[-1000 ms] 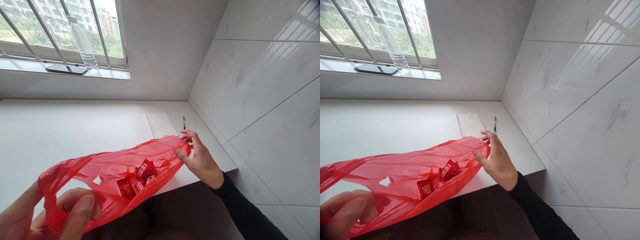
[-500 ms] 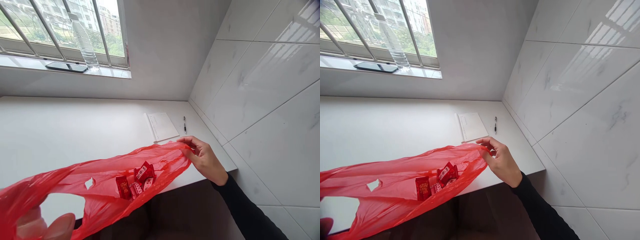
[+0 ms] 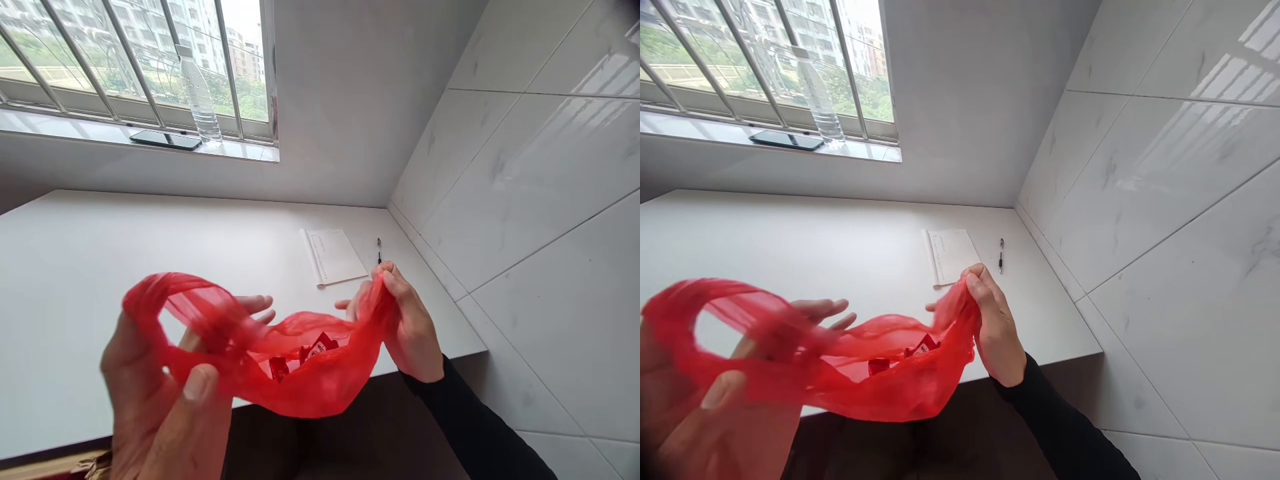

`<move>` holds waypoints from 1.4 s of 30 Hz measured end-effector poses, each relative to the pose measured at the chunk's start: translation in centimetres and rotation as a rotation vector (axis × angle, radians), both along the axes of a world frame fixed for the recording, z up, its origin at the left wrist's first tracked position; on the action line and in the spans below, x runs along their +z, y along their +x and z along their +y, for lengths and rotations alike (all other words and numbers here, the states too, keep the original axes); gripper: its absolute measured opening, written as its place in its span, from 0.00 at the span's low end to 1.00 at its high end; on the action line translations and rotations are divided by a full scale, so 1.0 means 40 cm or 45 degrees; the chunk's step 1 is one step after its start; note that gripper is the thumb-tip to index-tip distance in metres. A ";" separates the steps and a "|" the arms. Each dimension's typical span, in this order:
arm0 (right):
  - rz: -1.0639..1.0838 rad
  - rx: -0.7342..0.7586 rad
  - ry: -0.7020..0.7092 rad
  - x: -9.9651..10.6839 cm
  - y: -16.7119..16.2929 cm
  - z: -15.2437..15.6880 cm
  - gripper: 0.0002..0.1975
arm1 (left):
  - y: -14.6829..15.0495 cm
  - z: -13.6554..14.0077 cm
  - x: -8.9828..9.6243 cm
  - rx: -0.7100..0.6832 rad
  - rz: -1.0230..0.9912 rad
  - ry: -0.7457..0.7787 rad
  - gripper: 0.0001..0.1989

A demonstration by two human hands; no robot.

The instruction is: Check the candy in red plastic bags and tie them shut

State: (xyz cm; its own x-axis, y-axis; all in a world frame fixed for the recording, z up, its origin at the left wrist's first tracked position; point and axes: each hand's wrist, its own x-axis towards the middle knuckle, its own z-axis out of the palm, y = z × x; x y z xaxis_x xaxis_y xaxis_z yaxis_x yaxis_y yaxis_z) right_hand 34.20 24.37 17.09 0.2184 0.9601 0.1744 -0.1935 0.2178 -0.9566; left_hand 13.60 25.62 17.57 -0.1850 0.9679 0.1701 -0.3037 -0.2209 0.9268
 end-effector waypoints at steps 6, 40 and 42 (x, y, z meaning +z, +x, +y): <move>-0.229 0.252 0.025 0.004 -0.038 -0.019 0.14 | 0.007 -0.005 -0.014 -0.404 0.207 -0.036 0.21; -0.737 0.193 0.088 0.067 -0.046 -0.044 0.08 | 0.066 -0.002 -0.008 -0.948 0.875 -0.112 0.10; -0.830 0.126 0.181 0.065 -0.044 -0.039 0.12 | 0.070 0.006 -0.011 -0.981 0.772 -0.175 0.18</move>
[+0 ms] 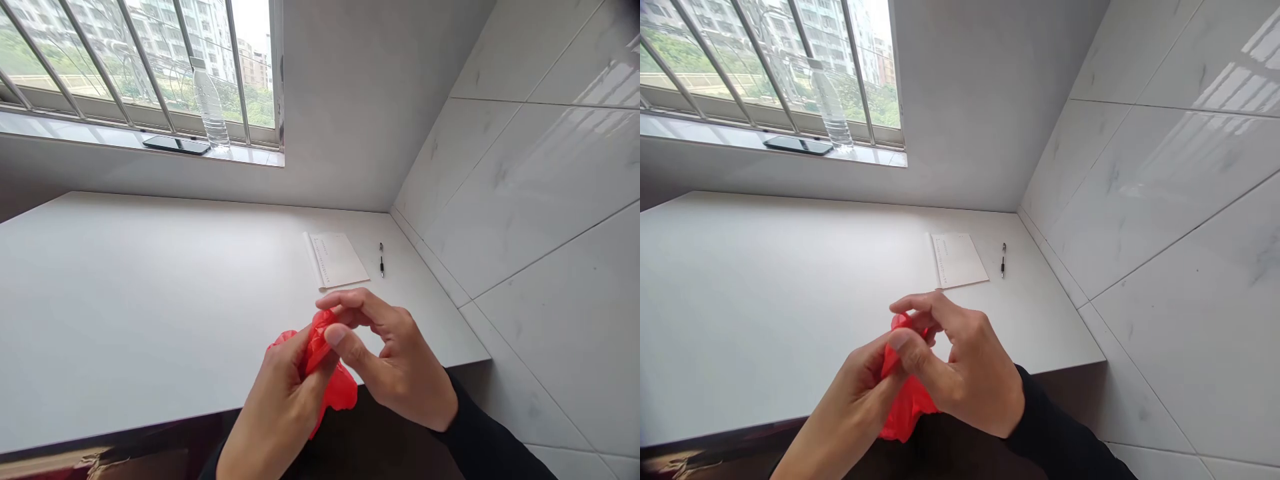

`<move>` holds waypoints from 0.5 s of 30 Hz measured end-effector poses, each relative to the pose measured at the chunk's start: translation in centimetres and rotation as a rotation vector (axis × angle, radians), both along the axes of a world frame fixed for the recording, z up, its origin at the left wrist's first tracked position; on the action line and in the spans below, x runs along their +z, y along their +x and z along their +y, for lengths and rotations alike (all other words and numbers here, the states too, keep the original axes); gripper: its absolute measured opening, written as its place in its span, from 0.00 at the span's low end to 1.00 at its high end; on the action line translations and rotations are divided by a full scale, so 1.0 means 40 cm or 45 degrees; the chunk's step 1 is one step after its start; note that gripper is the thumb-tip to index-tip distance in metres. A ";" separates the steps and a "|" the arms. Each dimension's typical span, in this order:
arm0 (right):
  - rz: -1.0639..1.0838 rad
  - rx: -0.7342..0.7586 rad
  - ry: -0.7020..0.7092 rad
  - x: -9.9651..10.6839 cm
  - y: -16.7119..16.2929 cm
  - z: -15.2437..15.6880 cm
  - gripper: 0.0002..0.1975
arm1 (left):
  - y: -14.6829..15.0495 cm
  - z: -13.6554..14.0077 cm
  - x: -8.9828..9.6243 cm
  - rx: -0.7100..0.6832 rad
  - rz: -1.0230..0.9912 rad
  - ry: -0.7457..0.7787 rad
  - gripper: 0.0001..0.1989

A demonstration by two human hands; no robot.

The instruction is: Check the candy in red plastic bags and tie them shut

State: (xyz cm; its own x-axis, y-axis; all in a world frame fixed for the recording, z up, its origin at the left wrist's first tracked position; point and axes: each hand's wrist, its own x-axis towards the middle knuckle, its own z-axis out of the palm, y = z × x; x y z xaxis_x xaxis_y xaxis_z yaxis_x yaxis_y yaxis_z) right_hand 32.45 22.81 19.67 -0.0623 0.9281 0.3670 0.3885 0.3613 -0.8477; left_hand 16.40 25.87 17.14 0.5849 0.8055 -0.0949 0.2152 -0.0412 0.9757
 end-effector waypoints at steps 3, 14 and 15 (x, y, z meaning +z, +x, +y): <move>-0.152 -0.098 0.056 -0.009 0.016 0.017 0.20 | -0.006 0.013 -0.003 0.048 -0.146 -0.150 0.22; -0.017 0.021 -0.074 -0.022 -0.010 -0.007 0.04 | -0.026 0.020 0.034 0.374 -0.429 -0.732 0.19; -0.063 0.041 -0.063 -0.025 -0.014 -0.009 0.04 | -0.029 0.020 0.034 0.335 -0.452 -0.715 0.19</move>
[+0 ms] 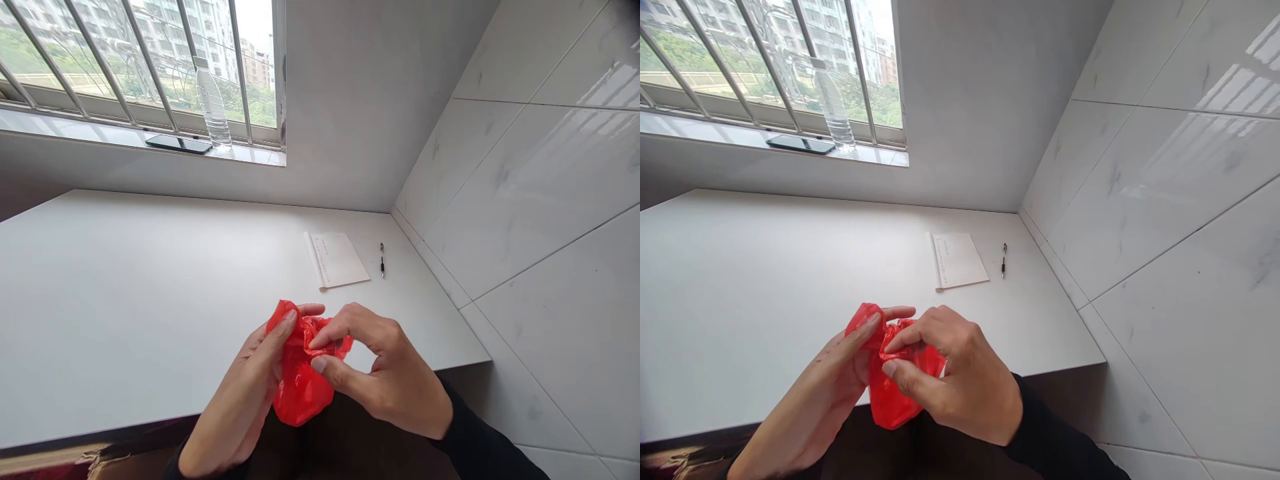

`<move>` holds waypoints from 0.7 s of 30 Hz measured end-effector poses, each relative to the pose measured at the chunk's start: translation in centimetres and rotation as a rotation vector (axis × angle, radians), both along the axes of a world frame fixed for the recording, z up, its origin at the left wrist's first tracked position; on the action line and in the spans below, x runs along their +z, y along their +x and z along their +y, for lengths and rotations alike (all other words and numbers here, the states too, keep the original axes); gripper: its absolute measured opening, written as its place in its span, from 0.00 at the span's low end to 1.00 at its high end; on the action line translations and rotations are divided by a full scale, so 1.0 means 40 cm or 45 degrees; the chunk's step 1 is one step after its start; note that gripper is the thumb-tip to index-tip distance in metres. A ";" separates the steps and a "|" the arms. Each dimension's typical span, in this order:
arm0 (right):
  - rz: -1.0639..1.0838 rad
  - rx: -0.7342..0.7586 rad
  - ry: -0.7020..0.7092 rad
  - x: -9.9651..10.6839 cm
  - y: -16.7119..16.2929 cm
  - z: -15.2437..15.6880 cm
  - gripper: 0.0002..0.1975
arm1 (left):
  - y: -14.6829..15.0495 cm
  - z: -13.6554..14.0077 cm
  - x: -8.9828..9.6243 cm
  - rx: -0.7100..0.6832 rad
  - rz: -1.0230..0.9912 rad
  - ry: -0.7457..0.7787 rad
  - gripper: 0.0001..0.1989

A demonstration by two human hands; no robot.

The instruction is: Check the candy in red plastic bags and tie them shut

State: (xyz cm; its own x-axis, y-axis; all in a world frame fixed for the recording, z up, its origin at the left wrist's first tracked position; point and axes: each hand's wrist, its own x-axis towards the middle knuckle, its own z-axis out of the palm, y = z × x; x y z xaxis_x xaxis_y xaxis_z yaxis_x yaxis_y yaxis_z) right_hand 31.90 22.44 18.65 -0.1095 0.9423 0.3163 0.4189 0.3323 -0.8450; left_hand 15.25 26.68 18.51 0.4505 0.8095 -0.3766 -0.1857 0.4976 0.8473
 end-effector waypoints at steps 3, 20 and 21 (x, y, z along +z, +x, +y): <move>-0.093 0.027 0.014 -0.015 0.000 -0.001 0.05 | -0.008 0.004 -0.009 -0.089 -0.049 0.154 0.13; 0.048 0.226 -0.328 -0.107 0.023 0.070 0.25 | -0.011 0.012 -0.106 0.167 0.559 1.079 0.19; 0.064 0.231 -0.335 -0.106 0.020 0.067 0.26 | -0.009 0.015 -0.122 0.245 0.635 1.228 0.20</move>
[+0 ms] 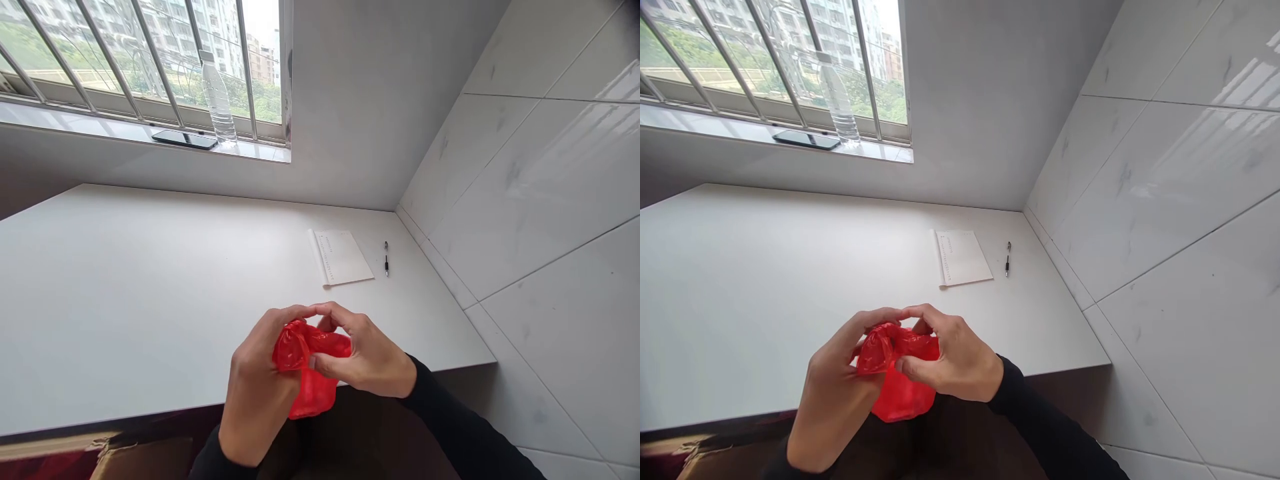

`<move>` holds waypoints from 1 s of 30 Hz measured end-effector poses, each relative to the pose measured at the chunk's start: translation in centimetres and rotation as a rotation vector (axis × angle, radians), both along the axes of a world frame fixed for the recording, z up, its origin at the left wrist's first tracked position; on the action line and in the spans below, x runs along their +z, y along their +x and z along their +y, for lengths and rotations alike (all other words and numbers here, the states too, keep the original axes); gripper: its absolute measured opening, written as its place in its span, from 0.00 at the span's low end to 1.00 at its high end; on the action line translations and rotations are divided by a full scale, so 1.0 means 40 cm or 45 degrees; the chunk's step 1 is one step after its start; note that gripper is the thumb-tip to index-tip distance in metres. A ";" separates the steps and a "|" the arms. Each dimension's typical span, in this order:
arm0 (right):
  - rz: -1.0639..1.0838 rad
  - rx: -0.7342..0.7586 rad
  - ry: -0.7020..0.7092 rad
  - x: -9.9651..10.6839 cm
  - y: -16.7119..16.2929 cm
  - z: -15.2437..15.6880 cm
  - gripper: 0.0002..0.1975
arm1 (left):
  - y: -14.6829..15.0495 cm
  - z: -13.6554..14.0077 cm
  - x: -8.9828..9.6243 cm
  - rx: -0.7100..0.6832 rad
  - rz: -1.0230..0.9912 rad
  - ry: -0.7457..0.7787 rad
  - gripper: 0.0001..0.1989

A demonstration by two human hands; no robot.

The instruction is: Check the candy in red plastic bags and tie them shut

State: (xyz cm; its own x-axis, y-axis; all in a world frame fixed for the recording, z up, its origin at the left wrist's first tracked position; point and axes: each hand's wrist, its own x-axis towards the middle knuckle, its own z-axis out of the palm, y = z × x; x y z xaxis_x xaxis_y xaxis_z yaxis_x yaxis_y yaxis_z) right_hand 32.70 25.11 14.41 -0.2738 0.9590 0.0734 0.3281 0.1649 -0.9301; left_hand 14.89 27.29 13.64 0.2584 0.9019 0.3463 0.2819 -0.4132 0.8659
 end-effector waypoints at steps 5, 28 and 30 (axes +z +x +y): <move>0.219 0.071 -0.125 -0.005 -0.001 0.002 0.21 | -0.004 0.003 -0.052 0.236 0.082 0.493 0.17; 0.032 -0.504 -0.084 -0.146 0.096 -0.011 0.15 | -0.135 -0.097 -0.213 0.219 0.030 0.029 0.18; 0.125 -0.486 -0.081 -0.142 0.075 -0.023 0.14 | -0.109 -0.109 -0.203 0.282 -0.030 -0.078 0.18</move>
State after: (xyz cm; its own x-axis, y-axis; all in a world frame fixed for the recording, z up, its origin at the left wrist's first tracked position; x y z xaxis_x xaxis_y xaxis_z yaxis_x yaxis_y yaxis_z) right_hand 35.69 24.17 8.71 0.1082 0.9940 0.0188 0.2638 -0.0105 -0.9645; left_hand 10.51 22.93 5.54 0.0439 0.9553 0.2924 0.3391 -0.2895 0.8951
